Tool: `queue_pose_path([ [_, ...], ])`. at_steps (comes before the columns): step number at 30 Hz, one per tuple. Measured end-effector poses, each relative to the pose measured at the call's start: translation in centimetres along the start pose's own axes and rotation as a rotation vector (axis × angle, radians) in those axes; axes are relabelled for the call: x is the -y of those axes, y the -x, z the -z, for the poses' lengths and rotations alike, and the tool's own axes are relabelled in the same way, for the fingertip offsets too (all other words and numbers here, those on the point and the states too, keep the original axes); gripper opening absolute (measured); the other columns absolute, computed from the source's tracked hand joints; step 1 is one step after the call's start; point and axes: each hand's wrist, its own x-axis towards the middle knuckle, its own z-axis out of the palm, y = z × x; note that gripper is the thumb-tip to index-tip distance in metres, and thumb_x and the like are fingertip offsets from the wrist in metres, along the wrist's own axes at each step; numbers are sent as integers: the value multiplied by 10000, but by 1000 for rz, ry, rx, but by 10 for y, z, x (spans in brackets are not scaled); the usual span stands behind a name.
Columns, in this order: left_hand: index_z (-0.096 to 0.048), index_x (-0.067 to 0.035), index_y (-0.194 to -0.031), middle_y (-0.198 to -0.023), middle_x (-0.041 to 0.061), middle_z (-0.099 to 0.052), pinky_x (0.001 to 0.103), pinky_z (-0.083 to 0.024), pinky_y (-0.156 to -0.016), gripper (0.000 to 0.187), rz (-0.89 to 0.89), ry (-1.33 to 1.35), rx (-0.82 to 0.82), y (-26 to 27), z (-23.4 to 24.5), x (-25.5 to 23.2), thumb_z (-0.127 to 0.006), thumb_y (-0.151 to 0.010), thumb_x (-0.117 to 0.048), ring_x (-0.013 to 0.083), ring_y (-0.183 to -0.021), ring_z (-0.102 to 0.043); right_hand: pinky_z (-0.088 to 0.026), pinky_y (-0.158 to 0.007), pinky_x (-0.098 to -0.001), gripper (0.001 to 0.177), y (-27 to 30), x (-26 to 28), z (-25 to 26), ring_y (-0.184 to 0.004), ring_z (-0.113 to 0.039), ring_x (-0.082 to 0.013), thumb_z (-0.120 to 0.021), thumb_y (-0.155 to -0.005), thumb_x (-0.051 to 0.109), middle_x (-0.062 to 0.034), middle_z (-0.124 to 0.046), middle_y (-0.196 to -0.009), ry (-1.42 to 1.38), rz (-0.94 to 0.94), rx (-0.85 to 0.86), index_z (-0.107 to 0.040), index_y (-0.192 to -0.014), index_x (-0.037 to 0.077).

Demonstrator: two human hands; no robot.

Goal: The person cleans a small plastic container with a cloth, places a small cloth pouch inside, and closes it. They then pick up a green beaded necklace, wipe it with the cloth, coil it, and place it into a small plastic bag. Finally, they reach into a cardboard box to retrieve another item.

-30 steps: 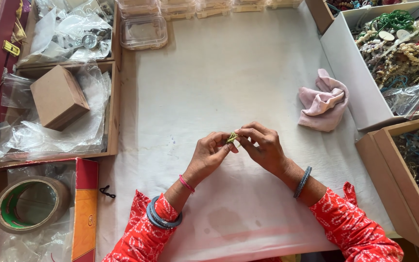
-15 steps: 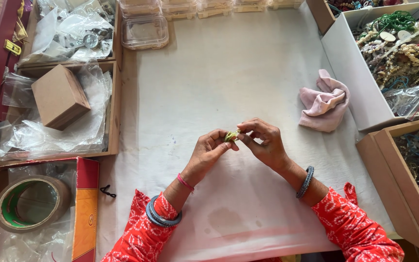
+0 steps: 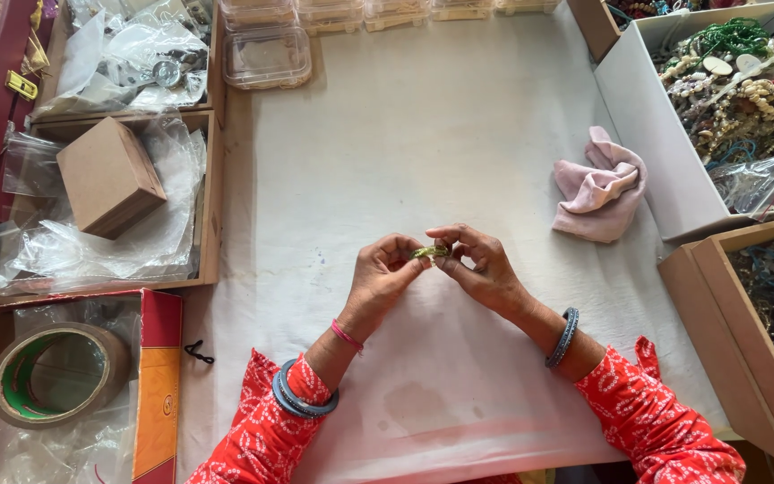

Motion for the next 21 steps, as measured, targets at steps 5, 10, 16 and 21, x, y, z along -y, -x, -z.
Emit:
queue_pose_path([
  [5,-688,22,-1081,-966,49,-742,254,-576,-784,174,5,152,-193,0,-4,1,-726,-913,-1,96,-890,-701,-566,-819,-246,333,0,-5,-3,-967,-634,-69,-647,-930,-41,2,-655,-1023,-111,-125,-16,-652,-1256,30],
  [10,-689,-1,-1129,-946,28,-723,245,-558,-742,216,-99,-150,-249,5,-14,-15,-729,-920,-37,69,-862,-679,-519,-735,-234,283,1,-16,0,-893,-641,-76,-638,-906,-38,-5,-700,-981,-11,-207,34,-683,-1182,2],
  [16,-700,11,-1148,-845,57,-742,256,-585,-665,268,-96,-511,-178,-4,-12,-10,-701,-884,-35,97,-737,-692,-524,-700,-218,260,-4,-10,3,-854,-624,-57,-605,-941,7,-20,-662,-943,-157,-255,-84,-637,-1198,-10],
  [21,-669,41,-1060,-813,93,-737,253,-612,-601,212,39,-174,-219,-35,-11,-6,-716,-871,-42,118,-699,-733,-559,-632,-221,232,-11,-11,13,-817,-704,-79,-645,-918,49,-32,-706,-944,-181,-367,-162,-636,-1141,-14],
])
